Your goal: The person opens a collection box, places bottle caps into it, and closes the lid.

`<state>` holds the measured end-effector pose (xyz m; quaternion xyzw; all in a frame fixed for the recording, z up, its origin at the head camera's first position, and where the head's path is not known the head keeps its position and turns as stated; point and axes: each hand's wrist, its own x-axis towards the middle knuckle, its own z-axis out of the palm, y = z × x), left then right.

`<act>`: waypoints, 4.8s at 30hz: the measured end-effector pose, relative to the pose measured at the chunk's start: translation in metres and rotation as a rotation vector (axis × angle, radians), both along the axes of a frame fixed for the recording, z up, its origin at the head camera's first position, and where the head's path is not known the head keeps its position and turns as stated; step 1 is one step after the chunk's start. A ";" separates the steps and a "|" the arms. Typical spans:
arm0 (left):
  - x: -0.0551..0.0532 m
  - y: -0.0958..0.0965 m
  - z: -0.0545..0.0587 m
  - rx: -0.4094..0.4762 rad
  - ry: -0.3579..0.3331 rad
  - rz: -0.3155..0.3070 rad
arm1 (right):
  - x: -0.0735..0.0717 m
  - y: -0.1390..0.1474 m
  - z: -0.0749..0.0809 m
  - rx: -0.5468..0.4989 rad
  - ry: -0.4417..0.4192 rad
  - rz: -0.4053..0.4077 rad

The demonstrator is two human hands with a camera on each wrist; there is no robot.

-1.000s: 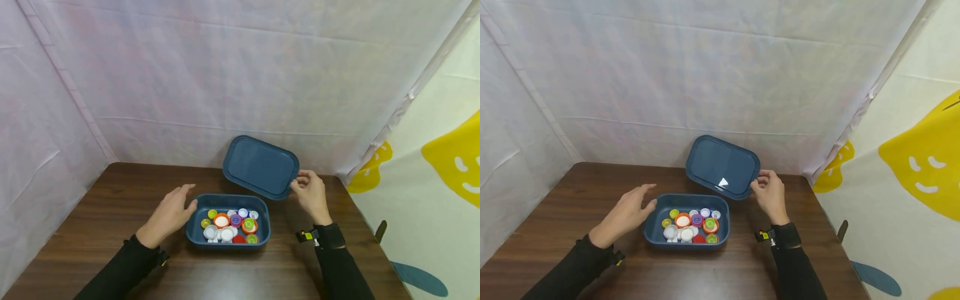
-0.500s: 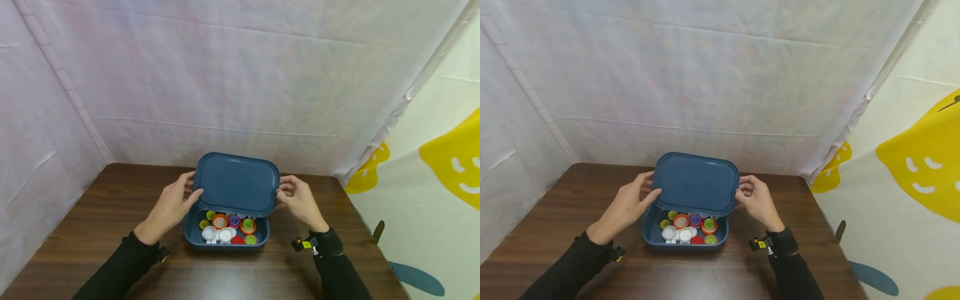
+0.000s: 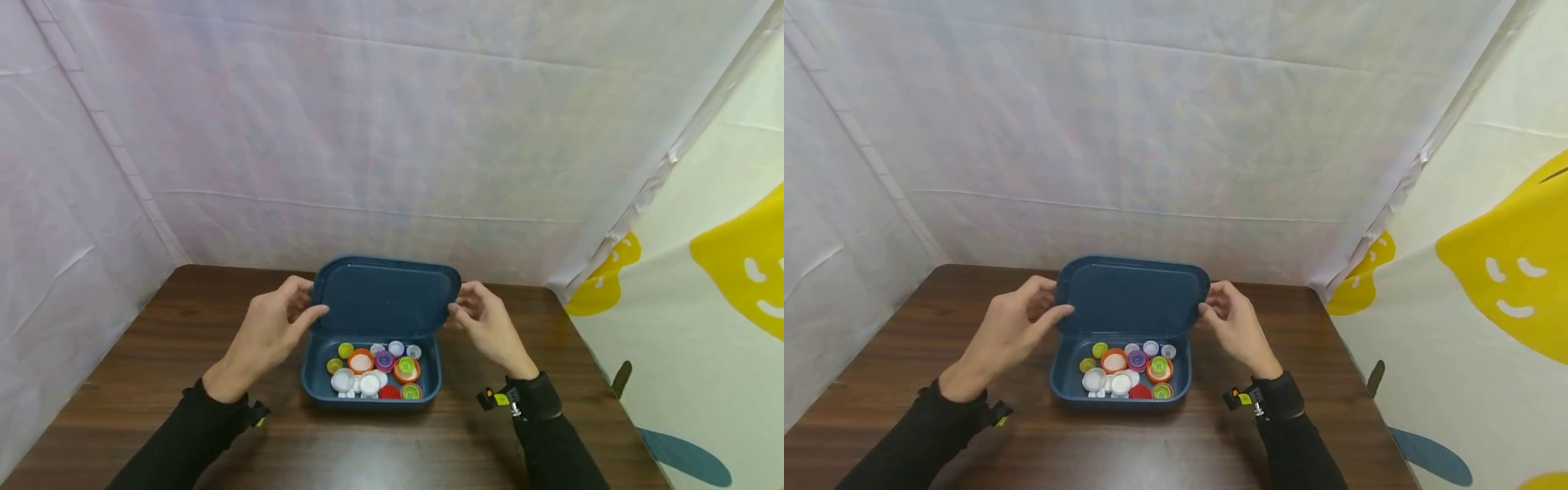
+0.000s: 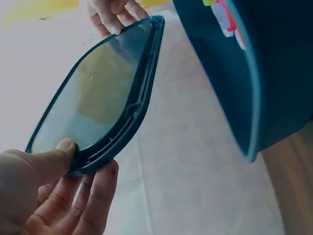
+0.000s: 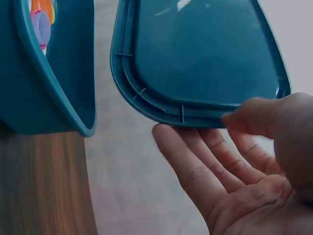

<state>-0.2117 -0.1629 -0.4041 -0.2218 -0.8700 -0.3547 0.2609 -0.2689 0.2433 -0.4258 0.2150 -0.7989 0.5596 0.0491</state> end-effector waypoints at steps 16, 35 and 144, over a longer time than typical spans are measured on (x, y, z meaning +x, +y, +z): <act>0.004 -0.006 0.010 -0.132 0.312 -0.164 | -0.001 0.006 0.004 -0.044 -0.227 0.092; -0.011 -0.011 -0.005 -0.164 0.277 -0.227 | -0.003 0.010 0.003 -0.155 -0.313 0.002; 0.004 0.064 -0.074 -0.530 -0.342 -0.045 | 0.039 -0.069 -0.058 0.771 0.227 0.016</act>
